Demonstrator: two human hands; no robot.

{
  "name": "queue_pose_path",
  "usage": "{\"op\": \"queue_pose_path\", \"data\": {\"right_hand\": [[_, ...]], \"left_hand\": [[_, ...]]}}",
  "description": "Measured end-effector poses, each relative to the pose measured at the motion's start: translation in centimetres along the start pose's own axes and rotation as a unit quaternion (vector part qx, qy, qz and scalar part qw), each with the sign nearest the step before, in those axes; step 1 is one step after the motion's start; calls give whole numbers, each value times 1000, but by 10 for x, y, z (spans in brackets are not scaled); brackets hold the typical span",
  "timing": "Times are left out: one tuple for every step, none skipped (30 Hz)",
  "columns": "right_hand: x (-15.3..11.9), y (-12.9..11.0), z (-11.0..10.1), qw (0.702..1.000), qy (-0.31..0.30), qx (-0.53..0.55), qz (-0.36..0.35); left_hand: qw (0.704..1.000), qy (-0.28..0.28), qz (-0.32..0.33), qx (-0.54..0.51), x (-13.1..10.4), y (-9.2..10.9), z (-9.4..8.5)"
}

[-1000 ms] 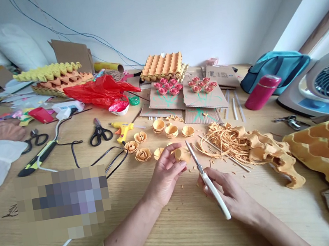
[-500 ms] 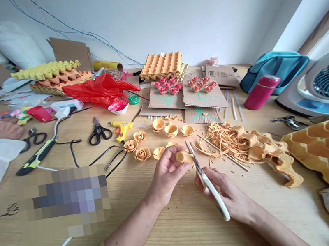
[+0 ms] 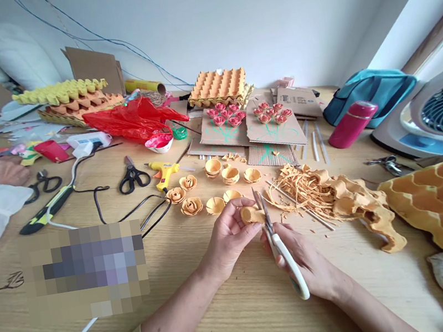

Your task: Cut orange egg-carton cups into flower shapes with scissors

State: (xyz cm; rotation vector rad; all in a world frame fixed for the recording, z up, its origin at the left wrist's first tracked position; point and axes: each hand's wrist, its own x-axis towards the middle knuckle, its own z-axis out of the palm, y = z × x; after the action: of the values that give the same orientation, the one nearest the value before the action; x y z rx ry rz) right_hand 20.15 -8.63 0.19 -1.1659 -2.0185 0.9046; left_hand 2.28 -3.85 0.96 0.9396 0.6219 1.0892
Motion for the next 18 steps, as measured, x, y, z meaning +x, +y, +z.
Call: {"op": "queue_pose_path", "data": {"right_hand": [[0, 0, 0, 1000, 0, 0, -2], [1, 0, 0, 1000, -1, 0, -2], [1, 0, 0, 1000, -2, 0, -1], [1, 0, 0, 1000, -3, 0, 1], [1, 0, 0, 1000, -4, -1, 3], [2, -1, 0, 1000, -3, -1, 5], [2, -1, 0, 1000, -3, -1, 7], [2, -1, 0, 1000, -2, 0, 8], [1, 0, 0, 1000, 0, 2, 9], [1, 0, 1, 1000, 0, 5, 10], [0, 0, 1, 1000, 1, 9, 13], [0, 0, 1, 1000, 2, 12, 16], [0, 0, 1, 1000, 3, 15, 19], [0, 0, 1, 1000, 4, 16, 21], [0, -1, 1, 1000, 4, 17, 21], [0, -1, 1, 1000, 5, 16, 21], [0, -1, 1, 1000, 6, 14, 21], [0, -1, 0, 1000, 7, 12, 21]], "left_hand": [[1000, 1, -1, 6, 0, 1, 0], [1000, 3, -2, 12, 1, 2, 0], [1000, 5, -4, 17, 1, 4, 0], [1000, 8, -4, 21, 1, 5, 0], [1000, 10, -5, 22, 1, 7, 0], [1000, 12, -5, 21, 1, 8, 1], [1000, 13, -6, 19, 1, 9, 1], [1000, 13, -8, 15, 1, 10, 2], [1000, 13, -11, 10, 1, 10, 2], [1000, 13, -13, 6, 1, 11, 3], [1000, 12, -15, 1, 1, 11, 3], [1000, 11, -16, -1, 1, 11, 3], [1000, 10, -15, -3, 2, 10, 2], [1000, 10, -14, -2, 2, 10, 2], [1000, 11, -13, -1, 2, 10, 1], [1000, 11, -13, 0, 2, 9, 0], [1000, 10, -13, 1, 2, 9, -1], [1000, 9, -13, 1, 2, 8, -2]]}}
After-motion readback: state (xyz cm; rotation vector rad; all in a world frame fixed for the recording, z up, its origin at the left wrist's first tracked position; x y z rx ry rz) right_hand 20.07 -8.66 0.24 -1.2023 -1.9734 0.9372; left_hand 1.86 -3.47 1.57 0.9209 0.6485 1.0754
